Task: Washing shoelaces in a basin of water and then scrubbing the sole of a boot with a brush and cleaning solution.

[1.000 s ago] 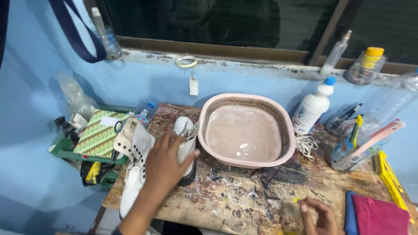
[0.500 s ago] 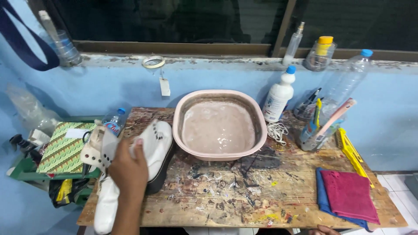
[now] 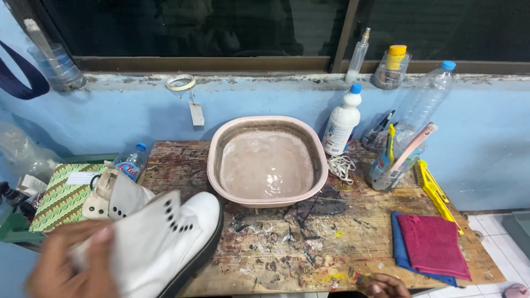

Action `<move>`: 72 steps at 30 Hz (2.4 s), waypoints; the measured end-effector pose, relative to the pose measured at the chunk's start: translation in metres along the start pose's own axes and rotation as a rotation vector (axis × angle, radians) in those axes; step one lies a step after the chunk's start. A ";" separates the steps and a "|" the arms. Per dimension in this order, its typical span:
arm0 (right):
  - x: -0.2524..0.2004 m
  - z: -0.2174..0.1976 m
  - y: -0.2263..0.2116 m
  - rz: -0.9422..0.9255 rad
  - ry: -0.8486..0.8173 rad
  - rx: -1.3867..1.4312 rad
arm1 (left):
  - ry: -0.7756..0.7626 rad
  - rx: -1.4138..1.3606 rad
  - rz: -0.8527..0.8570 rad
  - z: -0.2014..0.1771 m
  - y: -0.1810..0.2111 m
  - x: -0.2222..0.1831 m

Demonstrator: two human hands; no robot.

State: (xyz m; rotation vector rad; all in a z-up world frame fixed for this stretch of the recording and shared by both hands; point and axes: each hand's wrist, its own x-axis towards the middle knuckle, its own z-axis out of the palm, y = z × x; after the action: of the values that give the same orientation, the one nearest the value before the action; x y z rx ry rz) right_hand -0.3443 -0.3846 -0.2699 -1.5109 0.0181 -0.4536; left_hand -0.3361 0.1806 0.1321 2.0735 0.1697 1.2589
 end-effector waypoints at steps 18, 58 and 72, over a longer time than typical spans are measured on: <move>0.179 0.327 -0.280 -0.203 -0.507 0.229 | 0.711 -0.915 -0.288 0.171 0.009 0.042; 0.185 0.368 -0.305 -0.429 -0.628 -0.342 | 0.005 -0.171 0.099 0.227 -0.088 0.087; 0.289 0.306 -0.237 0.063 -0.782 -0.675 | -0.020 -0.024 0.152 0.259 -0.066 0.099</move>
State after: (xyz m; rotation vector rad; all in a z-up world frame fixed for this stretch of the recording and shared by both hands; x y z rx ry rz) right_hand -0.0568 -0.1772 0.0581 -2.2591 -0.4297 0.2540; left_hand -0.0566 0.1462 0.0894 2.1102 -0.0125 1.3232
